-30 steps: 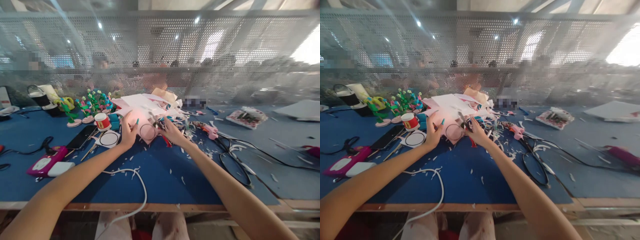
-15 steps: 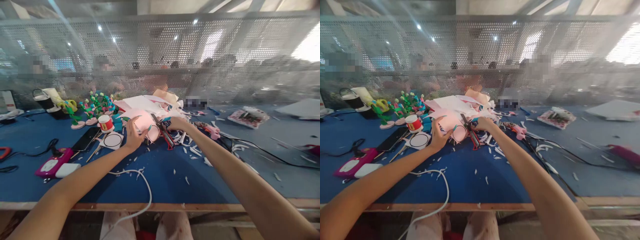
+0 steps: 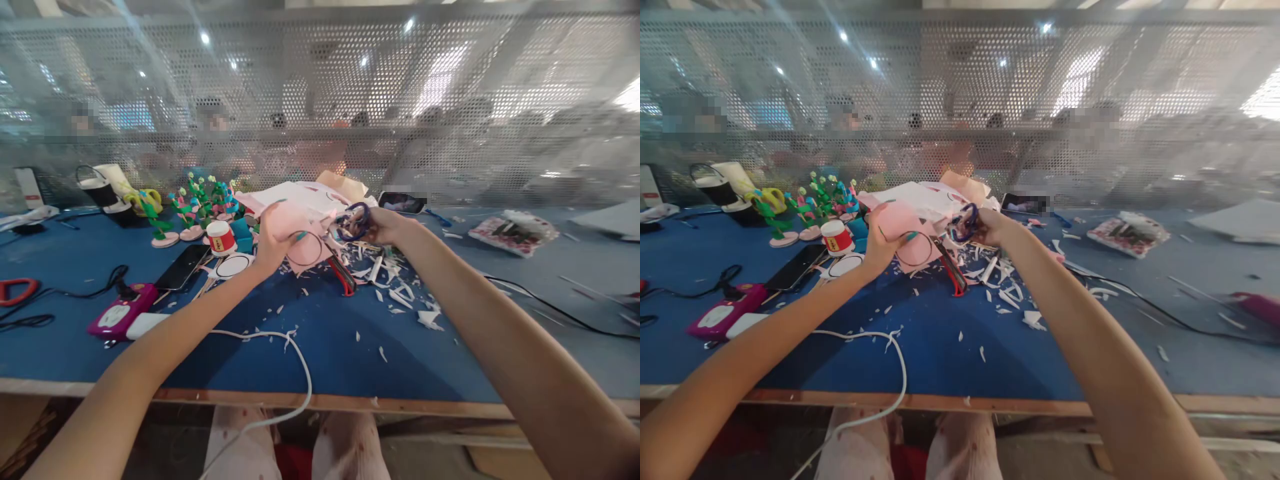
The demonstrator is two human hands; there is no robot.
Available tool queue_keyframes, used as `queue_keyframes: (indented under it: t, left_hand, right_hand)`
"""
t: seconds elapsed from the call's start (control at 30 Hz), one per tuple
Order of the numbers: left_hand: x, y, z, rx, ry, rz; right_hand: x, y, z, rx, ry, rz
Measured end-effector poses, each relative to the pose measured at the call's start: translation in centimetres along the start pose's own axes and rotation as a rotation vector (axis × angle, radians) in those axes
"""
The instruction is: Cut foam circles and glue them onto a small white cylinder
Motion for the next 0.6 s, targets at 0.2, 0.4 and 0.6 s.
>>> queue_keyframes:
  t: [0.2, 0.4, 0.6]
  left_hand:
    - [-3.1, -0.8, 1.6, -0.071, 0.010, -0.102]
    - [-5.1, -2.1, 3.3, -0.134, 0.152, -0.208]
    - [-6.4, -3.3, 2.4, -0.089, 0.186, -0.271]
  right_hand:
    - [4.4, -1.1, 2.5, -0.565, -0.050, -0.098]
    - [4.7, 0.2, 5.9, -0.704, -0.069, -0.188]
    - [4.9, 2.6, 5.8, -0.521, -0.158, -0.382]
Point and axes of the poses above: each hand's wrist, its own x-axis away from the middle knuckle, its own y-axis out of the palm, z = x × y, the point moved 4 cm from there along -x, towards the middle knuckle, and after that the axes turned 4 degrees about y, right-handed, at the moved point
